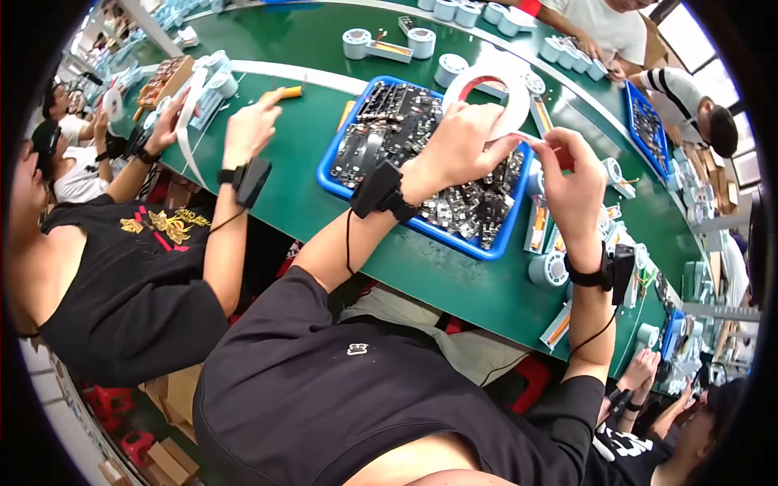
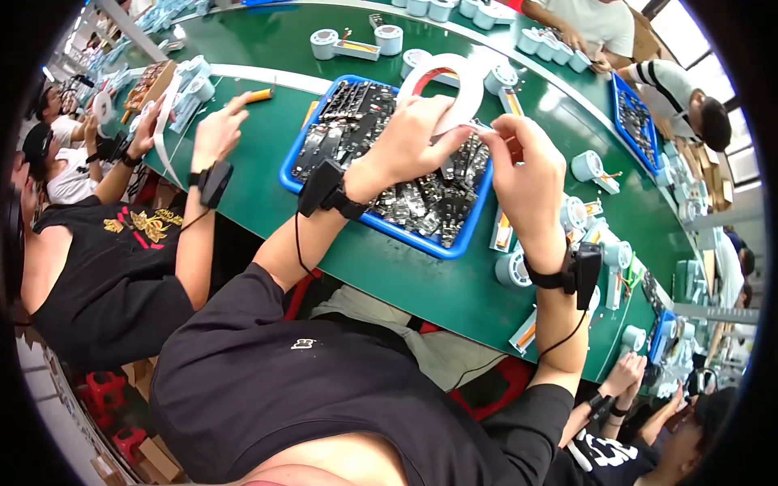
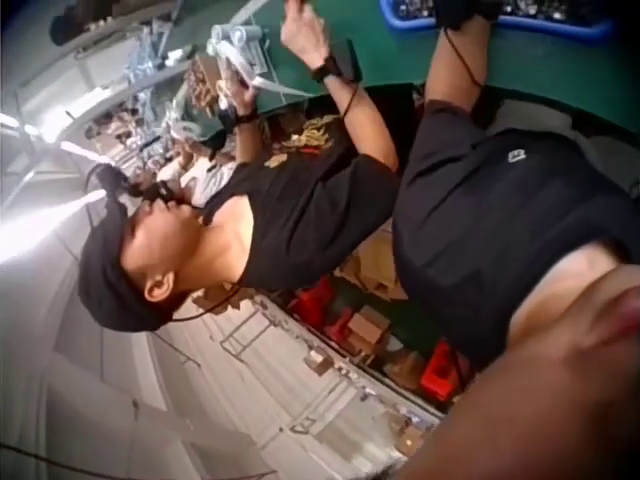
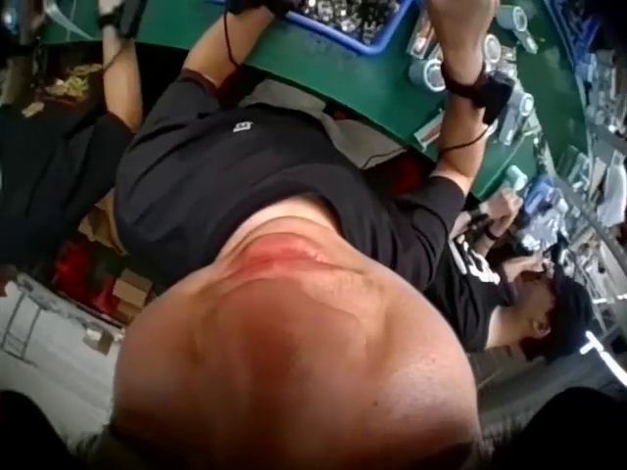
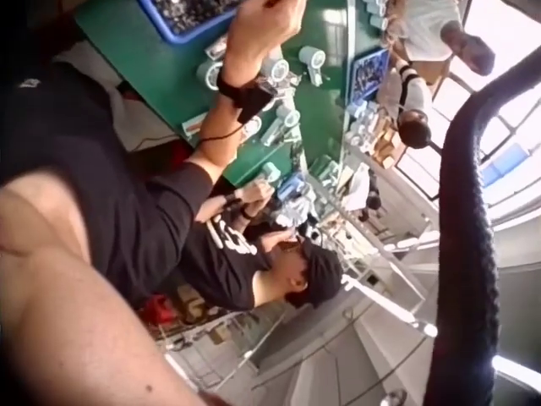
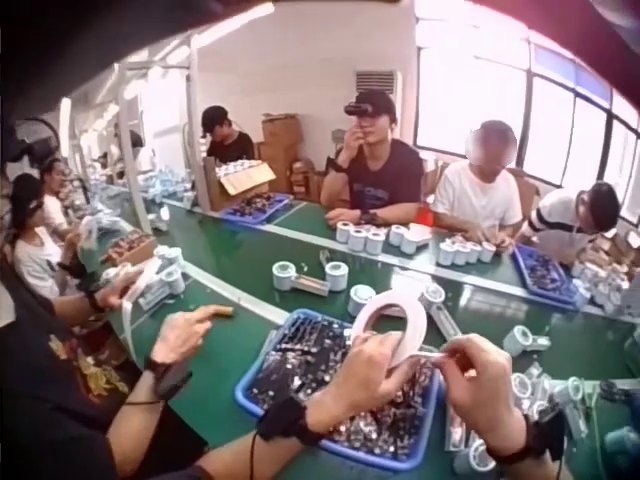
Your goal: The person peels a strip of tape from a roll, applies it to a circuit board, and then places the board into a plastic fan housing. This process is repeated for several units on the assembly line.
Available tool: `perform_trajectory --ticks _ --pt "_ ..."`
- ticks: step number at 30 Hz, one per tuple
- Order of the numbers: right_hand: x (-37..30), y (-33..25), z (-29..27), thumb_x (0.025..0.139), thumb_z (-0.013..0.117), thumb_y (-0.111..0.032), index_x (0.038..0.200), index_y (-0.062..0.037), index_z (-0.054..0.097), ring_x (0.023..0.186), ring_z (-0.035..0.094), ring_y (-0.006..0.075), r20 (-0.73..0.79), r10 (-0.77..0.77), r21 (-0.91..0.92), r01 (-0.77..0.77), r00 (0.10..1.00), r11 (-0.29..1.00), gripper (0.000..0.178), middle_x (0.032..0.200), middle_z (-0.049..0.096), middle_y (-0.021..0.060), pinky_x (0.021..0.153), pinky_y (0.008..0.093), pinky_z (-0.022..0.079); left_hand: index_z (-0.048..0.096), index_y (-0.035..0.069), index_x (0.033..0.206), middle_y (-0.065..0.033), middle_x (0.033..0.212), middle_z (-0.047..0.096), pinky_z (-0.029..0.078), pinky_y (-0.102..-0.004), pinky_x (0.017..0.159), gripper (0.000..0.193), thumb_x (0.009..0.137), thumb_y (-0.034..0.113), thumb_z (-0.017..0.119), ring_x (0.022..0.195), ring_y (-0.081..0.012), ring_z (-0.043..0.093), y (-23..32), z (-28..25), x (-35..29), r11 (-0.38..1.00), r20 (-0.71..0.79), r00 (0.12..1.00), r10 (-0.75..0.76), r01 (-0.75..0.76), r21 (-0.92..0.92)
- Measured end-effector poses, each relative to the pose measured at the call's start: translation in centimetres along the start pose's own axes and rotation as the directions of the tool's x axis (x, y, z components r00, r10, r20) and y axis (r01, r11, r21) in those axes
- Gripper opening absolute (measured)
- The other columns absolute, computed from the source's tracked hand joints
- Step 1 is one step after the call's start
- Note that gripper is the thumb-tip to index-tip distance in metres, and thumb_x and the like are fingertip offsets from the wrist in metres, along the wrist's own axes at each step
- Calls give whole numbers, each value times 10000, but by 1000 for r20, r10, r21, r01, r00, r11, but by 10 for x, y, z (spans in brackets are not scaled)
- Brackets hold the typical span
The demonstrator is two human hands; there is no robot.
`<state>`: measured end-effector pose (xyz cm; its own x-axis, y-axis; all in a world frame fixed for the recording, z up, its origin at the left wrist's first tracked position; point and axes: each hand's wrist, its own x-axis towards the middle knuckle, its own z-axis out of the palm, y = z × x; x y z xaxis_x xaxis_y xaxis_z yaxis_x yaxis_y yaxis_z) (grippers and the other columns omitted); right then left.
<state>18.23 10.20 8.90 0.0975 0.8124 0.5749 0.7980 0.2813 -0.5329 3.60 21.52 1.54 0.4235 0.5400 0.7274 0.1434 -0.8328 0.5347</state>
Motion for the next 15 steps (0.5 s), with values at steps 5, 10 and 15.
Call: perform_trajectory --ticks 5,10,15 --pt "10 13 7 907 704 -71 1004 10 691 667 611 82 136 -1 -45 7 991 999 127 779 661 31 628 225 495 669 28 946 -132 806 676 449 -408 785 349 855 355 750 753 -338 646 -9 -5 -5 990 -54 991 126 -122 67" --pt "36 62 19 933 677 -137 989 23 695 645 590 74 156 351 227 -379 924 897 170 766 666 18 598 216 471 675 60 915 -79 787 664 434 -391 815 342 833 384 746 736 -263 635 1 -11 -10 943 -95 966 239 -208 260" --pt "74 208 -40 935 658 -143 1002 7 689 643 583 88 241 383 -76 -376 892 924 167 744 644 28 577 229 462 687 66 922 -62 763 656 431 -380 813 335 812 373 764 720 -241 628 -5 -10 -11 950 -103 968 230 -201 240"
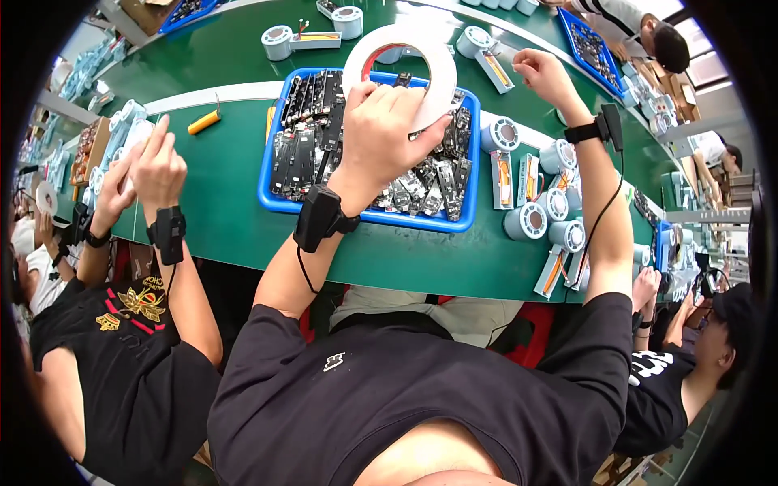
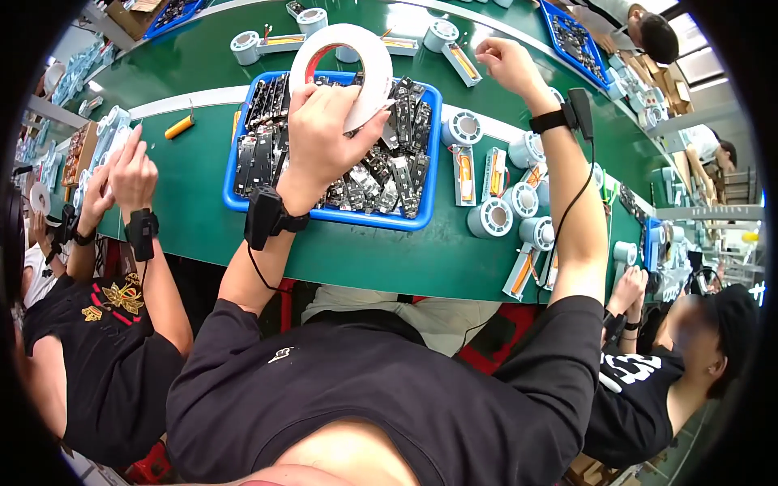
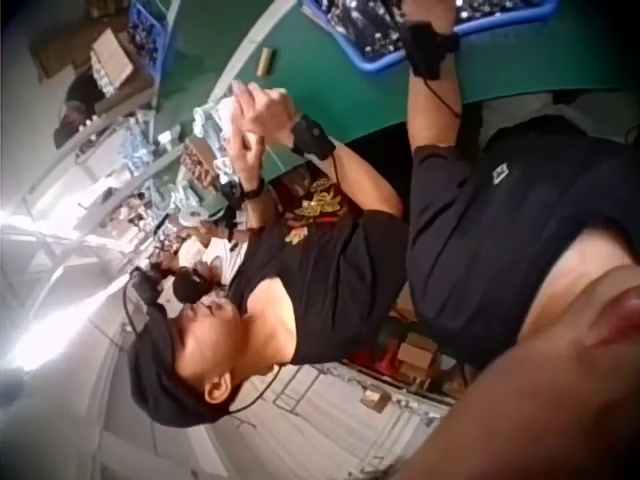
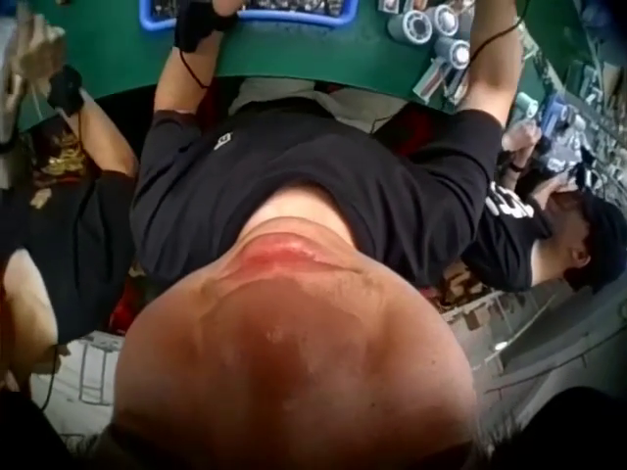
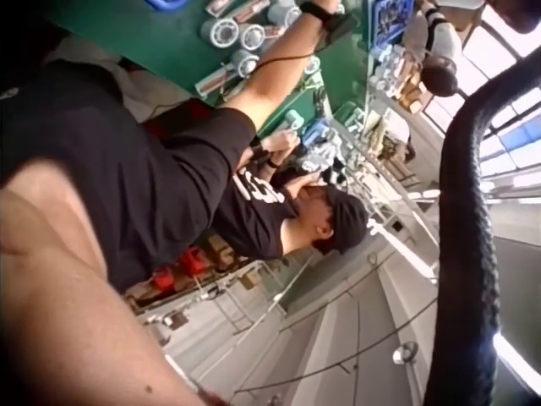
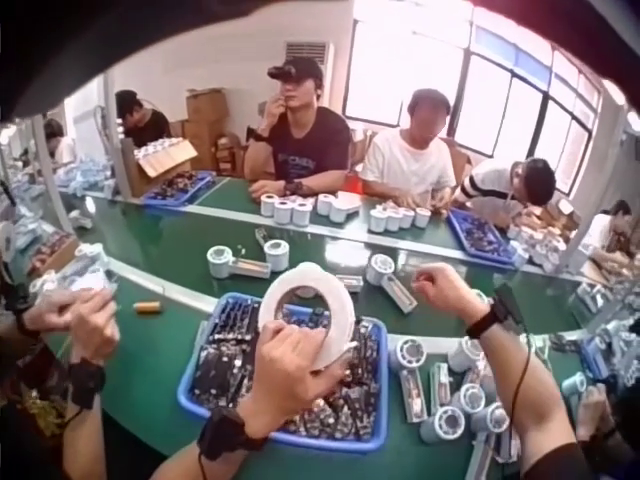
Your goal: The person peels a strip of tape from a roll, applies it to a circuit board, and then places the board into a plastic fan housing. This process is repeated for several units on the assembly line.
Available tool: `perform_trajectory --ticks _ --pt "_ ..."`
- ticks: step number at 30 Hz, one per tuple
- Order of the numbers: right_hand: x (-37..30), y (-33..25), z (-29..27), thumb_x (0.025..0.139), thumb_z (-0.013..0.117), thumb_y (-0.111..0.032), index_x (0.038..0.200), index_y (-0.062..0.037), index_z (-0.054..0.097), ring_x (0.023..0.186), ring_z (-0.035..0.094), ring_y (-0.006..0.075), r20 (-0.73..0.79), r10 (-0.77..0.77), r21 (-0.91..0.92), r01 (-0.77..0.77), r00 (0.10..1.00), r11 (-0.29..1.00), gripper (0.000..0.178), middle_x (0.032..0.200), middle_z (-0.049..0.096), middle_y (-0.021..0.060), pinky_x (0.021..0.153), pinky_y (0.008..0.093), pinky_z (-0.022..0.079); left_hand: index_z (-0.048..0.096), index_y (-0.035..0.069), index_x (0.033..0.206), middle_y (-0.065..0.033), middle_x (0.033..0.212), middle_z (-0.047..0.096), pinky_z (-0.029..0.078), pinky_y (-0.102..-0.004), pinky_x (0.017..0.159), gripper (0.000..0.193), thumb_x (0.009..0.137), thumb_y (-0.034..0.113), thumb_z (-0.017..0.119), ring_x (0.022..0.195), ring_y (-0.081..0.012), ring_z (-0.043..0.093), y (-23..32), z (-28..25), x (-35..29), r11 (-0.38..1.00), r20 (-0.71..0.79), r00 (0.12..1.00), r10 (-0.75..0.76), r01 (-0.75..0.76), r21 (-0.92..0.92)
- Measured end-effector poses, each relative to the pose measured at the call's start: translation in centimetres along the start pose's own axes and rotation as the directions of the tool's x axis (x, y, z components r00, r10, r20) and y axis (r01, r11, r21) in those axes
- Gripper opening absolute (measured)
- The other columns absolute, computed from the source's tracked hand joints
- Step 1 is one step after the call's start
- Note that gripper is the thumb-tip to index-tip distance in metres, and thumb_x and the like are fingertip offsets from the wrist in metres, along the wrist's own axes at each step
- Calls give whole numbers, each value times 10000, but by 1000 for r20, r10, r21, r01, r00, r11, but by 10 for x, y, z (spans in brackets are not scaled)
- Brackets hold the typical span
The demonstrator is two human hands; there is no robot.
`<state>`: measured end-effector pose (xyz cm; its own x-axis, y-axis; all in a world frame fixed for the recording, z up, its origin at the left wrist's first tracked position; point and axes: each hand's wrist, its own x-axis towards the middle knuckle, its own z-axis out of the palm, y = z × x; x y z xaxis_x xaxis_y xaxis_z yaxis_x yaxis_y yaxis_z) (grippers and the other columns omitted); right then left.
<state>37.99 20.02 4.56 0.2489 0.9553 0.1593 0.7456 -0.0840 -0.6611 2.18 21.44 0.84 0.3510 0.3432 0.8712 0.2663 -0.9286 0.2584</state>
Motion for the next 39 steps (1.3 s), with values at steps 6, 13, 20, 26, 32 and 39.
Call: perform_trajectory --ticks 6,13,20,26,32,39 --pt "10 7 -14 900 632 -78 959 -20 660 639 569 133 280 5 -388 109 960 915 87 726 617 57 600 283 474 688 60 919 -71 763 659 437 -389 807 343 813 376 766 720 -249 628 -6 -4 -5 998 14 998 -64 64 8" --pt "34 8 -15 804 584 19 828 -18 622 686 612 241 531 -11 -595 382 847 707 58 720 615 100 644 351 490 692 54 920 -82 771 668 447 -408 809 344 826 378 757 736 -263 640 -8 4 -9 997 34 996 -78 77 29" --pt "29 33 -11 788 580 9 789 -23 615 726 643 280 538 -20 -597 399 842 696 48 731 635 110 657 380 500 694 59 924 -81 769 667 449 -405 806 331 834 373 752 744 -262 644 -6 4 -9 995 80 992 -93 89 52" --pt "17 25 -2 836 629 -74 1063 -117 633 782 653 271 330 40 -631 189 943 753 232 705 638 100 734 398 504 693 59 918 -78 764 663 451 -404 800 329 840 374 749 740 -259 642 -7 5 -12 994 94 990 -101 98 41" --pt "23 35 -11 860 656 -115 1225 -154 537 969 645 260 460 -87 -786 451 884 422 385 843 648 81 827 371 494 685 56 903 -76 747 653 457 -401 789 331 842 375 748 730 -257 638 -6 9 -11 997 111 991 -71 68 33" --pt "32 35 -18 867 687 -155 1305 -160 530 1060 622 215 478 -469 -837 547 742 12 465 1128 619 42 834 360 494 662 58 856 -78 725 639 463 -405 776 325 841 371 749 709 -260 633 -3 7 -11 998 134 989 -56 52 36"
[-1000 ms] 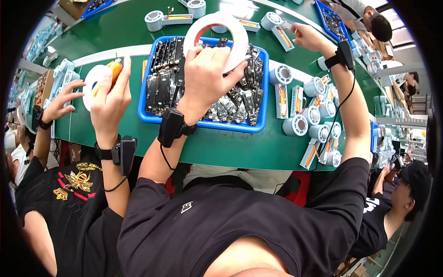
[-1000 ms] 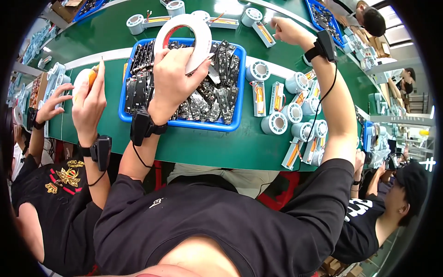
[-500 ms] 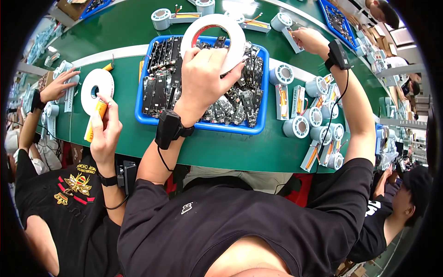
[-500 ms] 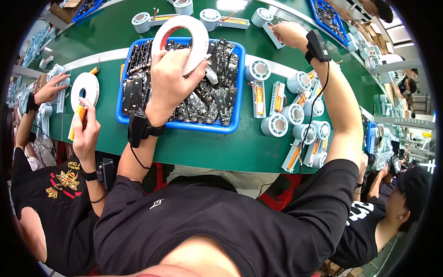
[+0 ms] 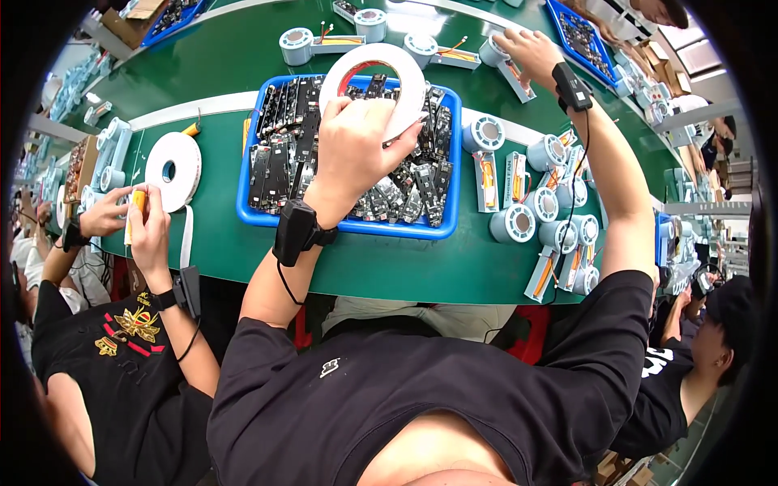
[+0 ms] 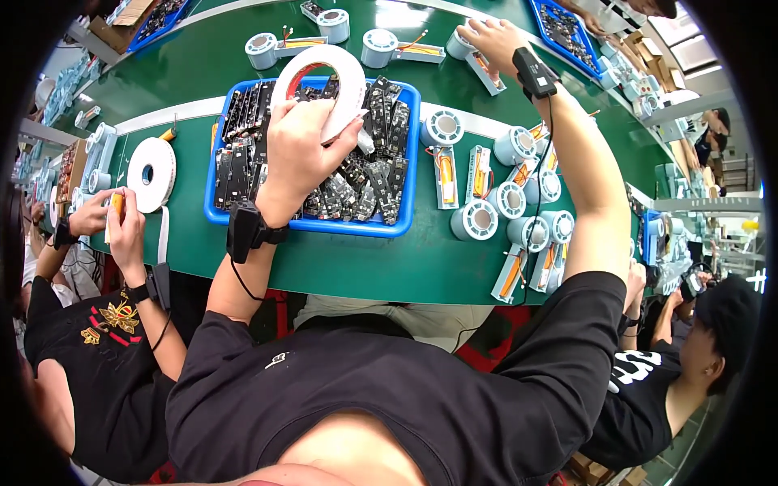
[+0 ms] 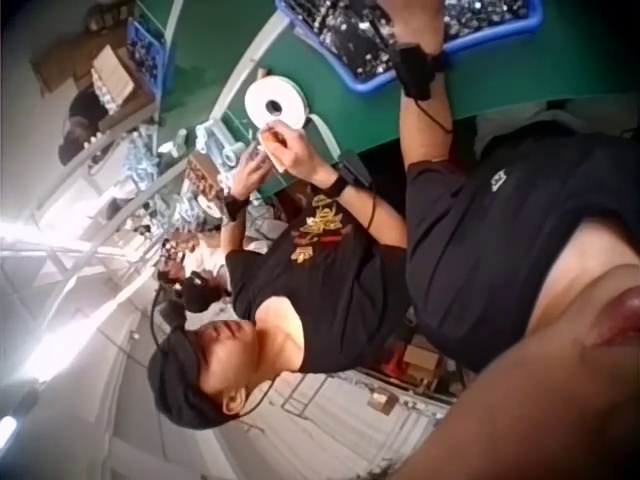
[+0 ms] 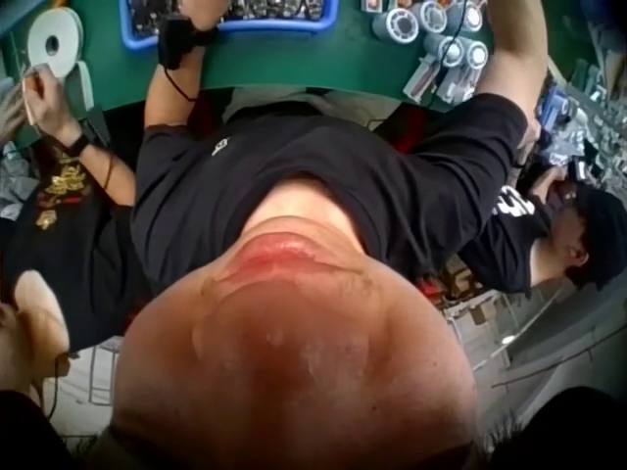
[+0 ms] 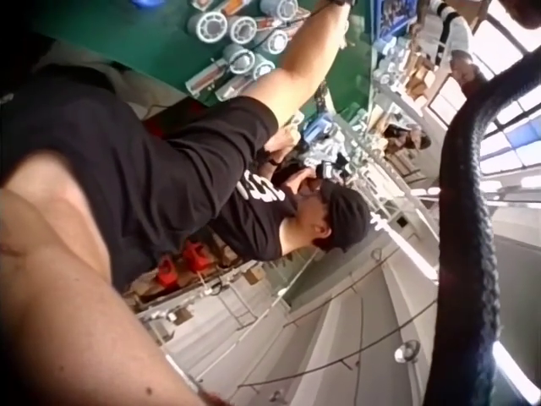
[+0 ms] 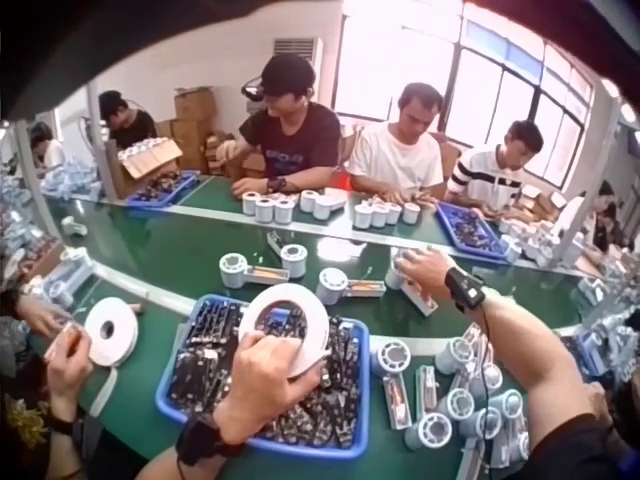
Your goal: The person peels a strip of tape from a roll, applies it to a circuit board, and then places the board into a plastic fan housing. This process is repeated for several units on the assembly line.
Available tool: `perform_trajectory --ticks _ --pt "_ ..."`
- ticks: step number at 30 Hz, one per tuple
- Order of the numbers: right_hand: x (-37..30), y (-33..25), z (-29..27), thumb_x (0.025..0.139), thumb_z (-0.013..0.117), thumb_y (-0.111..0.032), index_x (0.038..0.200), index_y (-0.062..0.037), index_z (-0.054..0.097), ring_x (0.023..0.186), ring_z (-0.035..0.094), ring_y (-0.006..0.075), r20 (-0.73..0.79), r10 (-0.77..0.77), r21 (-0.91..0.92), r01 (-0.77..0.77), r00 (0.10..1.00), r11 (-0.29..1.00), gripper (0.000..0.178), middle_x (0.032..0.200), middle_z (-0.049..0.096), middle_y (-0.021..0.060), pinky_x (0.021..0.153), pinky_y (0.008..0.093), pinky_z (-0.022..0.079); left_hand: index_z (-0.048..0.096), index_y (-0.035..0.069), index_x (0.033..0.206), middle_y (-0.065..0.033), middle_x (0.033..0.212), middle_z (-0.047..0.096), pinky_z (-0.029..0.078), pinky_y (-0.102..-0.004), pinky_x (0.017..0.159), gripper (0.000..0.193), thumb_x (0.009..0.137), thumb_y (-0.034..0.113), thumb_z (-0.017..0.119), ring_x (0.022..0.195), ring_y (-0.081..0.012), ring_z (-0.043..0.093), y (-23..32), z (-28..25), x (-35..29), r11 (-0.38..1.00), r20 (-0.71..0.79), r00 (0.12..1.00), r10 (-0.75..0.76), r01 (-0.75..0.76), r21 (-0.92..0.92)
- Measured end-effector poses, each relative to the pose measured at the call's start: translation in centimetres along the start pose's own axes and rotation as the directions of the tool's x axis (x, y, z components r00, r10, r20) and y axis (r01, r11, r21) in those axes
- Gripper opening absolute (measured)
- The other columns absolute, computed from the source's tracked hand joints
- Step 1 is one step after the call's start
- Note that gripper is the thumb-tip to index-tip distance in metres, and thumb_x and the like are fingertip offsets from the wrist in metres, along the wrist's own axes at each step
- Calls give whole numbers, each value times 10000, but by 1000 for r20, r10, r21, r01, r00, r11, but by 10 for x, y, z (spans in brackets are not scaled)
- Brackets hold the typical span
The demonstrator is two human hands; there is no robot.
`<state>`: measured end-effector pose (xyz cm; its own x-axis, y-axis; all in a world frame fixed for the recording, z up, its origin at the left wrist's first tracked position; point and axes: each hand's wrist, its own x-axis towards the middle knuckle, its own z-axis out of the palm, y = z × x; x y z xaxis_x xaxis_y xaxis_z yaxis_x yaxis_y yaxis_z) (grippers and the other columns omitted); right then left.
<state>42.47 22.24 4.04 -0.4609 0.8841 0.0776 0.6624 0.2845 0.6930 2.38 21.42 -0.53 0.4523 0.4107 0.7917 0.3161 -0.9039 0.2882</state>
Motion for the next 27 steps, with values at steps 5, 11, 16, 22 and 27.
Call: perform_trajectory --ticks 5,11,16,22,27 --pt "12 6 -13 818 743 -128 1323 -157 534 1084 637 238 270 153 -112 -127 951 986 547 1202 599 49 860 356 506 657 40 909 -107 770 645 462 -404 772 323 853 349 734 730 -278 635 2 -1 0 999 4 1000 27 -27 -38" --pt "19 -31 -133 860 716 -61 1213 -59 634 981 669 262 -46 389 705 -246 920 665 362 1162 649 74 828 381 543 605 -13 1162 -192 949 657 463 -418 813 389 892 256 686 817 -344 636 7 -7 0 978 -62 998 25 -37 -203" --pt "21 -149 -224 845 724 -29 1218 -49 646 927 675 258 -303 424 874 72 854 480 381 1109 676 107 780 349 560 481 -52 1332 -246 1058 640 481 -455 837 493 918 165 641 912 -414 632 20 -3 1 905 17 998 -67 68 -420" --pt "17 -164 -208 812 744 -11 1054 -41 711 815 699 243 -412 532 779 -17 739 627 247 1016 693 85 691 342 565 511 -53 1310 -247 992 663 505 -471 809 465 921 162 647 966 -431 636 23 -4 -2 760 206 947 -245 320 -566" --pt "14 -163 -217 810 759 -34 951 -43 723 658 663 193 -409 458 770 29 790 638 146 893 690 56 596 300 533 588 -47 1226 -242 963 671 498 -480 809 413 899 191 673 942 -422 639 18 -7 -1 807 84 982 -167 185 -561"
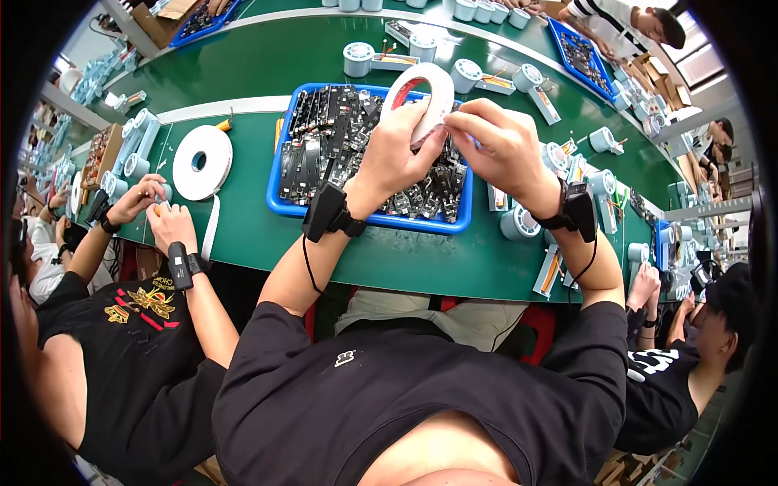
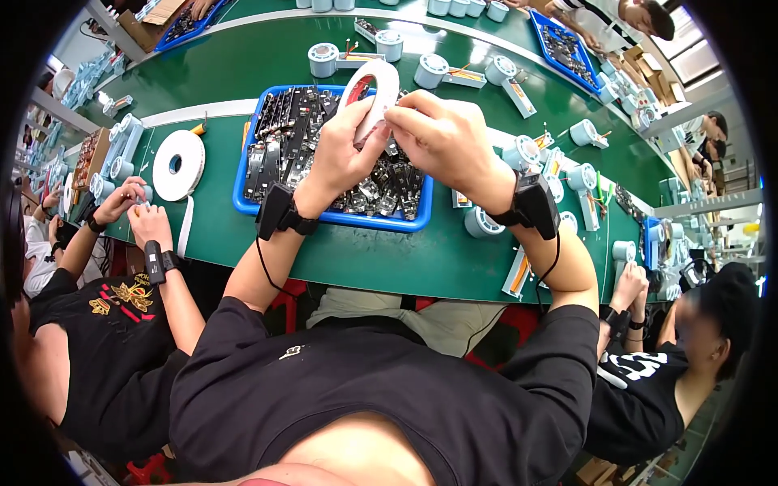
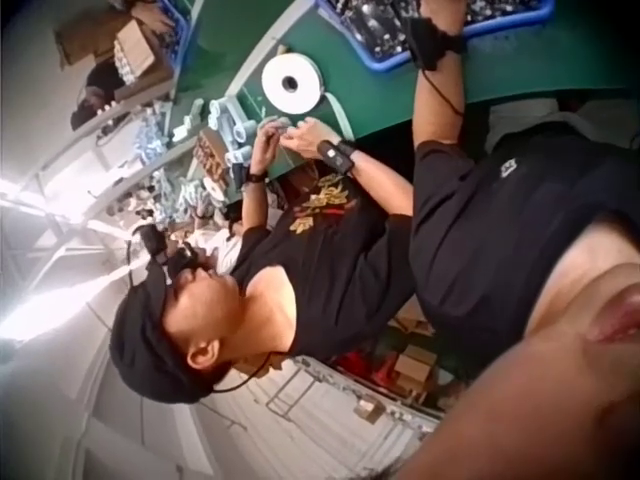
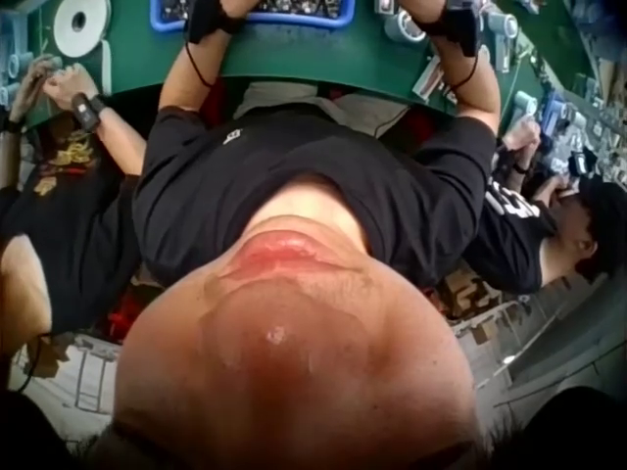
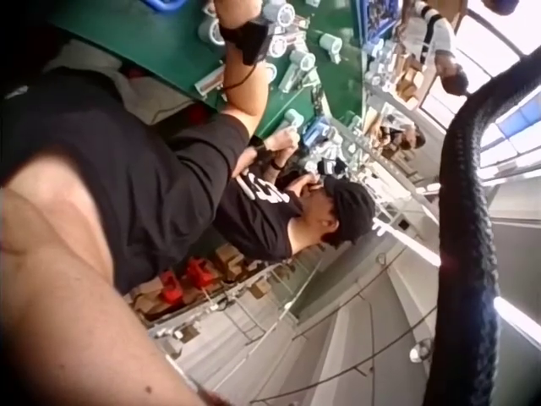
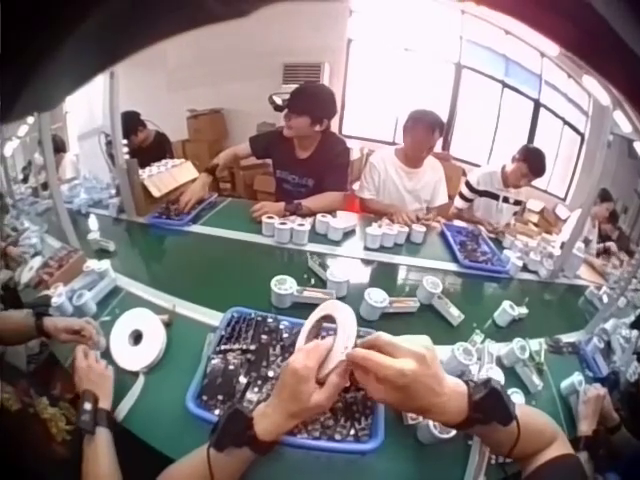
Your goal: The person peels a strip of tape from a roll, applies it to a circuit board, and then places the board into a plastic fan housing. This process is repeated for several units on the assembly line.
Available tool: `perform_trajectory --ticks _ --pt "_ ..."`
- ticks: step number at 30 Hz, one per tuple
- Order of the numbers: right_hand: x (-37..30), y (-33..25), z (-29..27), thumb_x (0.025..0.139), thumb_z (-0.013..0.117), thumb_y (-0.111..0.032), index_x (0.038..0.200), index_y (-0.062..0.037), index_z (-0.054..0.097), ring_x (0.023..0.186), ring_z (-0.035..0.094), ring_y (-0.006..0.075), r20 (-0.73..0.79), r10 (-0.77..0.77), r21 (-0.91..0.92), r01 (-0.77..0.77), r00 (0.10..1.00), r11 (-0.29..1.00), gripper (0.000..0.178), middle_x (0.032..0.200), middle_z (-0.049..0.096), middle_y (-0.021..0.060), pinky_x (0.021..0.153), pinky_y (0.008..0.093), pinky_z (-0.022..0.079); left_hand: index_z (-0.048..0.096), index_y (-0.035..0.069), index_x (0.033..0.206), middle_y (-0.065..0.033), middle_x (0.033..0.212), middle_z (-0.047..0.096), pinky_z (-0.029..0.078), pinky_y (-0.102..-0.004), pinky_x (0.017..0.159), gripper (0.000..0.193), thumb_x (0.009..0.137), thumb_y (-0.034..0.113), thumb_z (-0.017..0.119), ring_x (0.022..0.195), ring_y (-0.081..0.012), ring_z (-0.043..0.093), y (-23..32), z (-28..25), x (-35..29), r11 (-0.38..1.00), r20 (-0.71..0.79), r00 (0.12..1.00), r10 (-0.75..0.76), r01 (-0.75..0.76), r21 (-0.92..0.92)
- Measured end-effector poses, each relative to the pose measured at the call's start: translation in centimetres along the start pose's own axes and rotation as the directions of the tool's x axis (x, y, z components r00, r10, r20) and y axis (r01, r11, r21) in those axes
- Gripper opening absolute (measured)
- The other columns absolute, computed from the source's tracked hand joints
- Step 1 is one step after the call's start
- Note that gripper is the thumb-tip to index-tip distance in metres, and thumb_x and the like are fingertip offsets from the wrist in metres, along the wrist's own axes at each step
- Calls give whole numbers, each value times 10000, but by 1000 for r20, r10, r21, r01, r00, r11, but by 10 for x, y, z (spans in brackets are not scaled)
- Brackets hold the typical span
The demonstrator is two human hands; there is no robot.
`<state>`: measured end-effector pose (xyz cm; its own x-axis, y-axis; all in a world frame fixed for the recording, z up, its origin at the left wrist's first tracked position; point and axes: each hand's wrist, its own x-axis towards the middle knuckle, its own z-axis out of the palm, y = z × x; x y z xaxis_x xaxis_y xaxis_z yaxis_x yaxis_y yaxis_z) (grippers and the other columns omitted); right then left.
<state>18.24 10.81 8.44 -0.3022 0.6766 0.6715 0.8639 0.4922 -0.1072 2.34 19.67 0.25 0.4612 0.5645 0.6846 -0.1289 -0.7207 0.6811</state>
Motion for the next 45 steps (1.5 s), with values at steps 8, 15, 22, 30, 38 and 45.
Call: perform_trajectory --ticks 8,15,22,30,38,45 --pt "-19 113 -9 920 719 -123 998 -48 742 544 492 32 351 799 757 -650 488 64 111 698 617 -50 491 193 354 663 -30 1136 -149 866 643 469 -431 795 440 797 238 747 815 -323 614 9 -5 -2 799 -47 908 415 -339 496" --pt "-72 269 -29 901 720 -133 1013 7 741 602 603 71 344 779 139 -849 525 510 181 767 684 15 539 218 461 666 -34 1134 -126 850 629 466 -420 793 465 770 240 762 789 -313 604 -3 3 1 833 -28 946 324 -271 482" --pt "-58 271 -11 895 704 -100 940 -10 712 582 586 76 410 820 116 -914 400 388 101 736 661 12 524 233 443 655 -47 1147 -142 862 634 471 -433 784 476 766 215 765 800 -327 610 -6 -1 0 856 -8 974 227 -196 479" --pt "-50 297 -7 815 752 -97 865 8 699 510 593 133 414 882 -295 -883 227 366 128 647 636 48 474 281 460 645 -59 1148 -151 871 636 469 -437 781 470 775 203 760 804 -337 608 -8 1 2 877 4 982 190 -172 449" --pt "-48 309 -17 745 799 -138 791 49 671 572 691 208 382 896 -582 -695 225 422 231 698 686 138 495 358 536 641 -70 1130 -163 867 639 466 -448 775 448 800 212 752 812 -342 610 -5 2 4 875 -1 988 157 -138 464" --pt "-71 334 -14 672 874 -270 773 23 704 670 732 259 221 867 -736 -507 446 448 354 793 726 158 598 406 584 640 -78 1125 -174 871 647 468 -462 769 439 818 218 744 814 -354 614 -6 7 2 884 4 988 153 -138 446"
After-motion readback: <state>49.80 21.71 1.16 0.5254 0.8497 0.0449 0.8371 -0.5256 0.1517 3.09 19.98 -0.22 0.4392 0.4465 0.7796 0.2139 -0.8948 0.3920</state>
